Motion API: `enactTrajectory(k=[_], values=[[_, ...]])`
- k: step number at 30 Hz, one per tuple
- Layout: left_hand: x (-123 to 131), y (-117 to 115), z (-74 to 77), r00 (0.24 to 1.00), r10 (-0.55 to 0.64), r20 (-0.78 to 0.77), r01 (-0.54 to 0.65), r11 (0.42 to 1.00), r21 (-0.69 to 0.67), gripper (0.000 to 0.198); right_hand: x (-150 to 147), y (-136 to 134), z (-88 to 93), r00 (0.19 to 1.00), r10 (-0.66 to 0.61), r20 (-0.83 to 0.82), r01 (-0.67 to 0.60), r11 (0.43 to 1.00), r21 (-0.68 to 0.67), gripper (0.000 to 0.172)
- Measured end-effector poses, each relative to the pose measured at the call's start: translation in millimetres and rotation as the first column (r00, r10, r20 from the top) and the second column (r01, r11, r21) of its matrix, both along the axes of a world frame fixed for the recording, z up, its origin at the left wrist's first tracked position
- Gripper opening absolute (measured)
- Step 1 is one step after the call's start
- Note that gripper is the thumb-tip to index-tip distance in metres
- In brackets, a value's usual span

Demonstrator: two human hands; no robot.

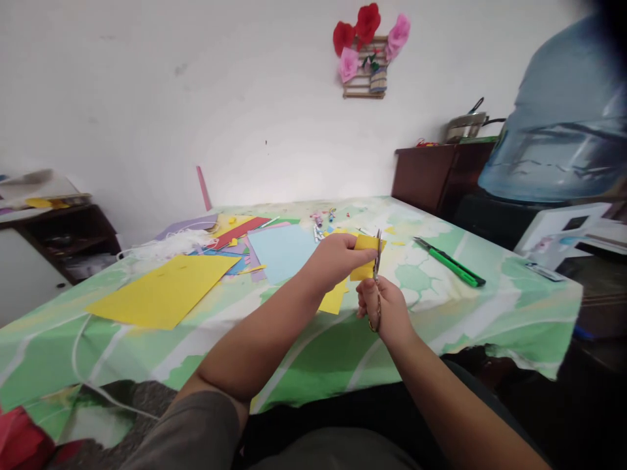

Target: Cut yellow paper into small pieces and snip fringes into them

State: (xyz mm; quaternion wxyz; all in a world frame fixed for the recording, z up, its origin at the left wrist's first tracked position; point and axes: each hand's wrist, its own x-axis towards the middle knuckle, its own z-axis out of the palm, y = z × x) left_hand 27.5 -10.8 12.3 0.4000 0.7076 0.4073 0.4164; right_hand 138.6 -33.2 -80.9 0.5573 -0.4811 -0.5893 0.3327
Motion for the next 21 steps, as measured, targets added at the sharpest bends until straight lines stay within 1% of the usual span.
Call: enactTrajectory(k=[3,5,8,10,12,14,17,19,21], values=[[14,13,-1.3,0.989,-0.109,0.099,0.119,0.988,-0.103,0.018,10,6,2.9,0.999,-0.049,-0.017,0.048,0.998,-0.034,0.047],[20,17,-4.0,0.980,-0.129,0.150,0.152,0.977,-0.152,0.017,15,8,2.3,0.997,-0.071,-0.024,0.070,0.996,-0.058,0.046],[23,20,-9.7,0.971,-0.102,0.215,0.145,0.970,-0.193,0.018,21,10,-2.1,0.996,-0.085,-0.039,0.081,0.993,-0.088,0.045],[22,23,-13.7,0.965,-0.051,0.256,0.107,0.972,-0.208,0.018,23,12,-6.4,0.994,-0.091,-0.060,0.085,0.992,-0.095,0.044],[18,25,-17.7,0.956,-0.001,0.293,0.069,0.972,-0.223,0.017,23,14,-10.5,0.991,-0.094,-0.095,0.087,0.993,-0.084,0.044],[14,26,-21.7,0.944,0.027,0.328,0.056,0.969,-0.241,0.014,23,18,-13.1,0.987,-0.089,-0.138,0.082,0.995,-0.055,0.046],[8,25,-28.7,0.925,0.047,0.378,0.062,0.961,-0.271,0.005,22,23,-12.6,0.981,-0.054,-0.186,0.055,0.998,-0.002,0.053],[4,23,-33.8,0.920,0.062,0.388,0.056,0.956,-0.287,0.006,23,24,-10.0,0.982,-0.023,-0.187,0.027,0.999,0.021,0.055],[-1,19,-38.8,0.921,0.085,0.380,0.040,0.951,-0.308,0.010,26,23,-6.5,0.988,-0.002,-0.154,0.006,1.000,0.025,0.051]])
